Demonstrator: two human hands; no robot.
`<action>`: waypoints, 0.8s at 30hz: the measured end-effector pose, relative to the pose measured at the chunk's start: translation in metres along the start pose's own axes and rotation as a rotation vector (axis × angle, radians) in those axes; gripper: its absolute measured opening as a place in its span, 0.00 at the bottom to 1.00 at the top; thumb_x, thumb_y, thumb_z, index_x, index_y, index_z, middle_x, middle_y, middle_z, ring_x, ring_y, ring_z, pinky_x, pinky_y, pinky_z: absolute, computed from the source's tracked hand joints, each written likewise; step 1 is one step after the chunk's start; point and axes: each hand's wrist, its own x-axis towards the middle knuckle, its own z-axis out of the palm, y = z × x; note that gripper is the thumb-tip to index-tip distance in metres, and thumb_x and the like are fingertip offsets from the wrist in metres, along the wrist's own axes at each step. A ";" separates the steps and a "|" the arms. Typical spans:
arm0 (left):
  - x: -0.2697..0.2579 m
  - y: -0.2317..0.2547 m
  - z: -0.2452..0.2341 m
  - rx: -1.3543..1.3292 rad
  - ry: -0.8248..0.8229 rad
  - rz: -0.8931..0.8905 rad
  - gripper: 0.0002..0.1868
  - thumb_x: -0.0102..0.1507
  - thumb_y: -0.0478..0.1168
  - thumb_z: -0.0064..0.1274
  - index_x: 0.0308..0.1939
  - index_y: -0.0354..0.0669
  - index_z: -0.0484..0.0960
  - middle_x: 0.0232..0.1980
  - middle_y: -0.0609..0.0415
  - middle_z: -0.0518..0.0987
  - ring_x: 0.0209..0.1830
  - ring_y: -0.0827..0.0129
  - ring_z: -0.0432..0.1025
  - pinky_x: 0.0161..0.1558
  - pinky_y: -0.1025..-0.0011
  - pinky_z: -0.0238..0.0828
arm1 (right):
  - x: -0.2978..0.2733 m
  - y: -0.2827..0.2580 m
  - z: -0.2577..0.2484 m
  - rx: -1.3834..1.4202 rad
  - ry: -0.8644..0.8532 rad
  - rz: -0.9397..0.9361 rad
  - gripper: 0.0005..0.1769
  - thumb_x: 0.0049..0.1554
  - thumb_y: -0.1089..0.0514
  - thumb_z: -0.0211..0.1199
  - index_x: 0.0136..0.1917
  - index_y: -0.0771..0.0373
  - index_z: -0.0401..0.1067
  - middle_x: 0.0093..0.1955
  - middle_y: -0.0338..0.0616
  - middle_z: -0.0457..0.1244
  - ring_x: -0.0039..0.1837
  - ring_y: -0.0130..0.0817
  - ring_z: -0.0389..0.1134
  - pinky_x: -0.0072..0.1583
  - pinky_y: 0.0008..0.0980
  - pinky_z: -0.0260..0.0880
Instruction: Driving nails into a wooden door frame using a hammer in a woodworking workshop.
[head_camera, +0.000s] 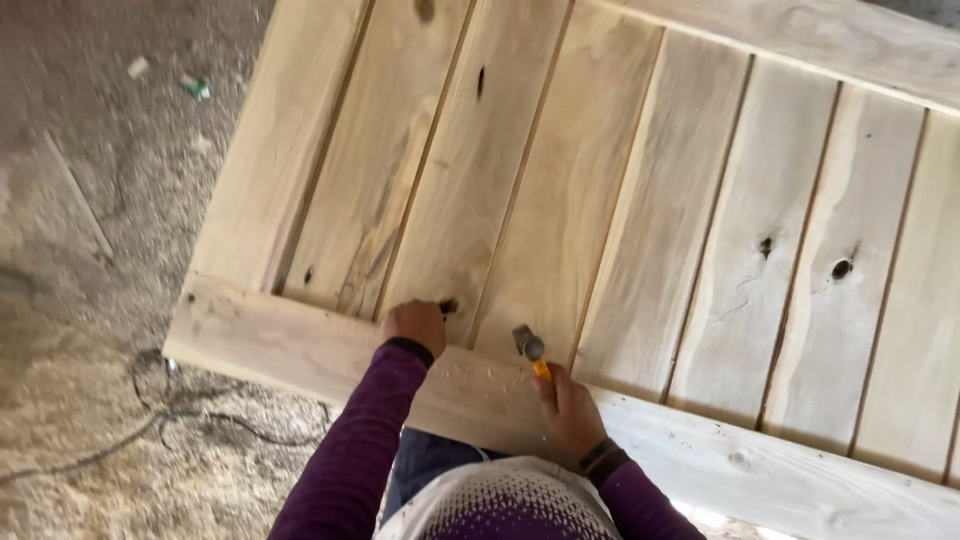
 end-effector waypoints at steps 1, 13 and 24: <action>0.002 0.004 -0.003 0.032 -0.046 -0.005 0.12 0.64 0.45 0.52 0.37 0.45 0.88 0.40 0.46 0.85 0.43 0.53 0.81 0.43 0.57 0.78 | 0.002 -0.010 -0.004 0.028 -0.060 0.071 0.19 0.66 0.46 0.51 0.60 0.63 0.68 0.31 0.51 0.64 0.33 0.48 0.68 0.37 0.46 0.66; 0.016 0.012 0.024 0.031 -0.083 -0.165 0.09 0.65 0.41 0.53 0.40 0.43 0.88 0.44 0.47 0.85 0.46 0.57 0.81 0.45 0.61 0.79 | 0.005 -0.016 -0.010 0.077 -0.167 0.186 0.19 0.64 0.46 0.51 0.58 0.62 0.67 0.30 0.51 0.65 0.32 0.47 0.68 0.37 0.46 0.64; 0.026 -0.020 -0.013 -0.226 -0.149 -0.278 0.23 0.58 0.55 0.64 0.38 0.35 0.87 0.44 0.40 0.85 0.47 0.51 0.80 0.49 0.57 0.78 | 0.003 -0.016 -0.012 0.061 -0.164 0.176 0.21 0.65 0.45 0.52 0.57 0.64 0.67 0.33 0.54 0.66 0.36 0.50 0.70 0.40 0.47 0.67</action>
